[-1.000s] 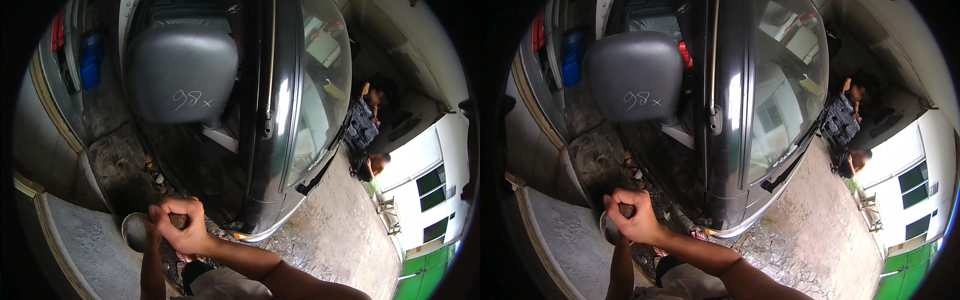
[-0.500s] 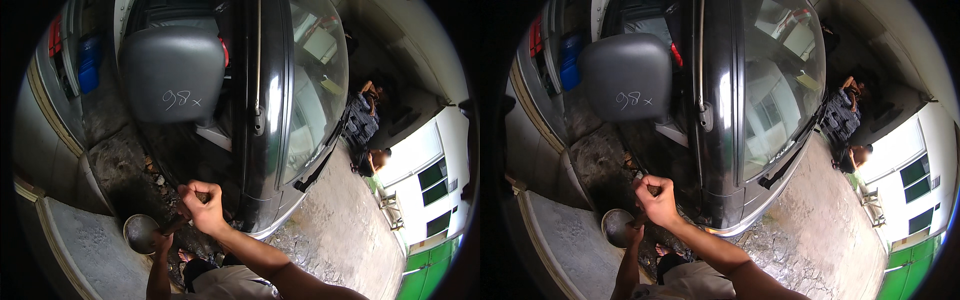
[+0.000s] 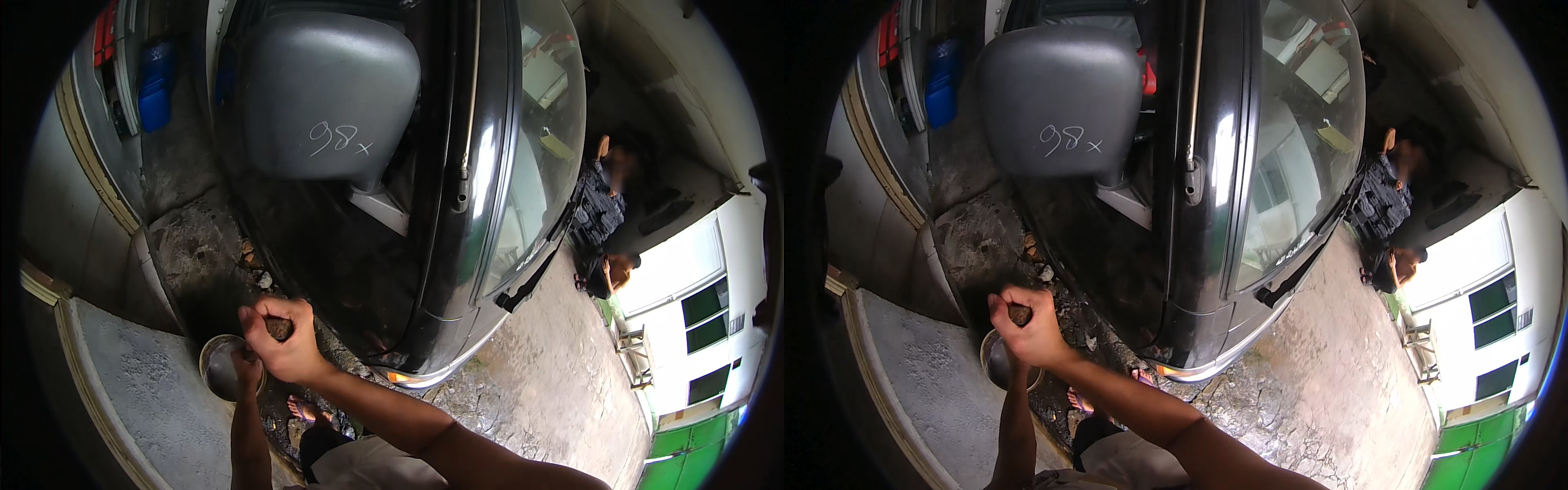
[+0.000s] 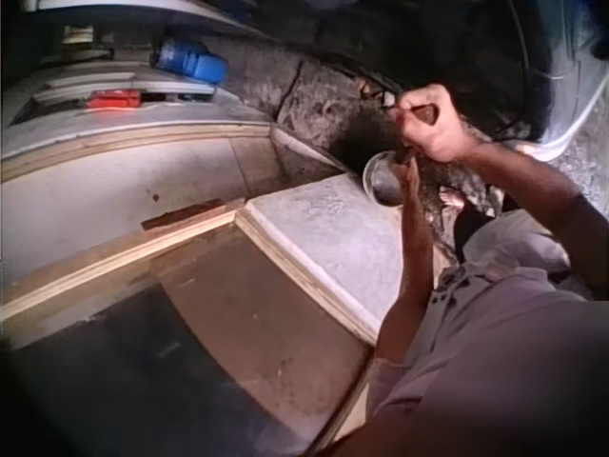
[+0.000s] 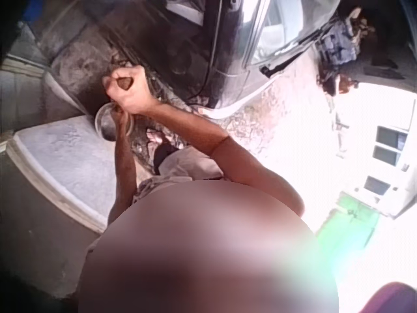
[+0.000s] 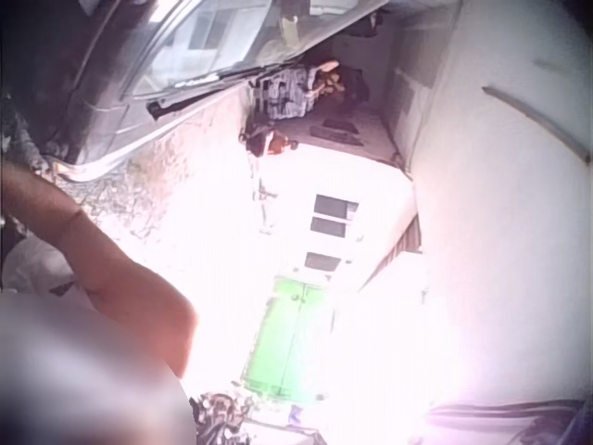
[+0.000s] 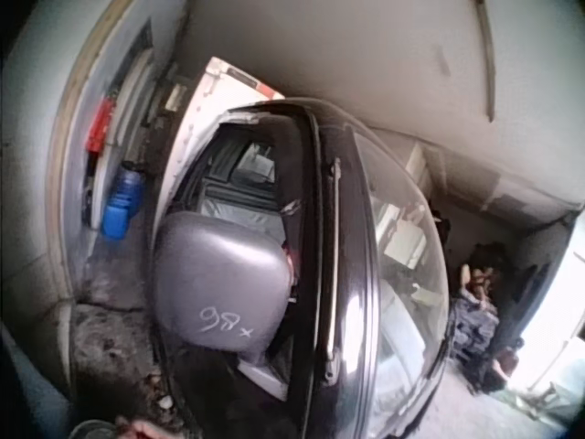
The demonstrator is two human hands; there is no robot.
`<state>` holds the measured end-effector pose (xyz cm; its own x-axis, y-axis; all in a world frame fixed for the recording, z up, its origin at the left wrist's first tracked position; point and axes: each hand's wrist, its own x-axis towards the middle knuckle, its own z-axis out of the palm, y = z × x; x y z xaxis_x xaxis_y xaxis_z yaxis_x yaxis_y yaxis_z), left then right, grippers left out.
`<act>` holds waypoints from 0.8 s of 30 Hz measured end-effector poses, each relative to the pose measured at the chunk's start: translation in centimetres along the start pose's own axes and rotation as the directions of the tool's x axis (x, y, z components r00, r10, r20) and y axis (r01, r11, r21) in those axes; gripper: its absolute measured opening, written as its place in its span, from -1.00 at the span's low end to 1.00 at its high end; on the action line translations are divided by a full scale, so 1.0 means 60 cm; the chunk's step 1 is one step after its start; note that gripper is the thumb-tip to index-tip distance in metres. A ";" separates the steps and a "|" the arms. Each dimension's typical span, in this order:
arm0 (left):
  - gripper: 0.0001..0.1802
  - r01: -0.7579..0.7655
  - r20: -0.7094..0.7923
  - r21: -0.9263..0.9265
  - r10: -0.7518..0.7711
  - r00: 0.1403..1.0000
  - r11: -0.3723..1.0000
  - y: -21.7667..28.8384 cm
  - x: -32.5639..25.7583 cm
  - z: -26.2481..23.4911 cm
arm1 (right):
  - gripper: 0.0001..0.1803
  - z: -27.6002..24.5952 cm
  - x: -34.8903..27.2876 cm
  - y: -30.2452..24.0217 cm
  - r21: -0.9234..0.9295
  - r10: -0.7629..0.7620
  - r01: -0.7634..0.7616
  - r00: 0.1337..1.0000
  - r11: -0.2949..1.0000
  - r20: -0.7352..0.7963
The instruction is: The person stands beside a parked car and repeatedly stirs a white liquid in a bucket using a long wooden stick. The person holds the stick with both hands and moves it in a circular motion inside the bucket throughout the clip.
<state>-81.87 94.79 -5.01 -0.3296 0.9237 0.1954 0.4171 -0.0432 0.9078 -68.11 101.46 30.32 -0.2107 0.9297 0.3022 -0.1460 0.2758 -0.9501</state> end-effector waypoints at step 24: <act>-0.78 0.143 0.012 -0.111 -0.143 0.990 0.983 -0.008 0.000 -0.036 | -0.64 0.049 0.007 0.008 0.015 -0.058 0.058 0.996 0.998 0.066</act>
<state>-83.88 93.97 -4.66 -0.3756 0.9249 0.0595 0.2690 0.0473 0.9620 -71.13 101.26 30.21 -0.2649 0.8939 0.3616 -0.1723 0.3251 -0.9298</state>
